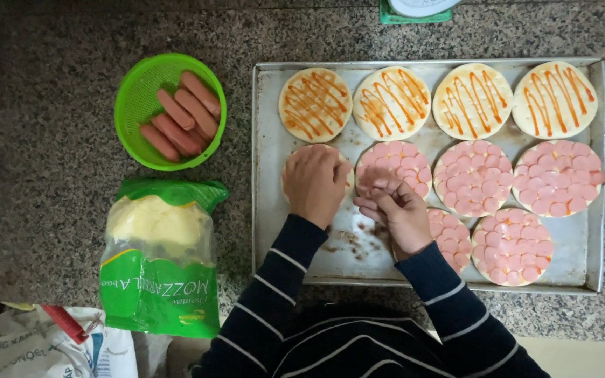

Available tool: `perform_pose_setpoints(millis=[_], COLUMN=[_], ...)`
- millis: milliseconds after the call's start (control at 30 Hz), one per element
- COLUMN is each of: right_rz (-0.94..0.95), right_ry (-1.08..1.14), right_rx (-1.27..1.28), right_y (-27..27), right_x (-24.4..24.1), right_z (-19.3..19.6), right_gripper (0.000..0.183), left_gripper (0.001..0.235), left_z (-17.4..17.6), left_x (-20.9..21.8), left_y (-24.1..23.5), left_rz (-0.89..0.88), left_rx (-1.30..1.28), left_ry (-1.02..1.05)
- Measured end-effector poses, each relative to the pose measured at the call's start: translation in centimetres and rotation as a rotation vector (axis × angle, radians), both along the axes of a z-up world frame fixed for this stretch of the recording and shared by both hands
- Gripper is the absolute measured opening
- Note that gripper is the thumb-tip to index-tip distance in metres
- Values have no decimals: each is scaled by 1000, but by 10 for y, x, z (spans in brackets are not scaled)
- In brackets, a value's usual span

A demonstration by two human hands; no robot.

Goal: The person places sliced ham pieces by hand onto small round pizza bases arranged on a metal baking tray. Some bases already have sauce and cheese; others are topped with ham. The person works methodically across the tray, adding ham slices to each base.

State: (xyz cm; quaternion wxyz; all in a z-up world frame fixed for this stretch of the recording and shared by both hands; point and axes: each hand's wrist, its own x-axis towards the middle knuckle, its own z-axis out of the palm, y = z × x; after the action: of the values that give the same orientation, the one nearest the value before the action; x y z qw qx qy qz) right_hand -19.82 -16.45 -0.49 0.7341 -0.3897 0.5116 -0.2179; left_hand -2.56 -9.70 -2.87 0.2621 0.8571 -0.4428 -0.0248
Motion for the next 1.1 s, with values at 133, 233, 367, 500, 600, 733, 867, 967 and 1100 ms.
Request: perform_pose_setpoints(millis=[133, 233, 367, 500, 600, 733, 867, 967, 1100], right_rz=[-6, 8, 2, -18, -19, -12, 8, 7, 9], right_ry=[-2, 6, 2, 10, 2, 6, 9, 12, 7], right_rx=[15, 25, 27, 13, 16, 19, 26, 30, 37], right_y=[1, 2, 1, -3, -1, -1, 2, 2, 3], right_x=[1, 2, 2, 0, 2, 1, 1, 0, 0], right_z=[8, 12, 9, 2, 6, 9, 9, 6, 5], right_gripper=[26, 26, 25, 28, 25, 25, 25, 25, 26], left_gripper=[30, 33, 30, 25, 12, 14, 14, 15, 15], left_z=[-1, -2, 15, 28, 29, 29, 17, 10, 7], left_x=[2, 2, 1, 3, -2, -1, 1, 2, 3], left_y=[-2, -3, 3, 13, 15, 16, 20, 20, 20], left_rz=[42, 45, 47, -106, -205, -213, -227, -233, -239], left_rx=[46, 51, 58, -49, -46, -70, -48, -27, -12], left_ry=[-9, 13, 2, -101, -211, -196, -186, -175, -191])
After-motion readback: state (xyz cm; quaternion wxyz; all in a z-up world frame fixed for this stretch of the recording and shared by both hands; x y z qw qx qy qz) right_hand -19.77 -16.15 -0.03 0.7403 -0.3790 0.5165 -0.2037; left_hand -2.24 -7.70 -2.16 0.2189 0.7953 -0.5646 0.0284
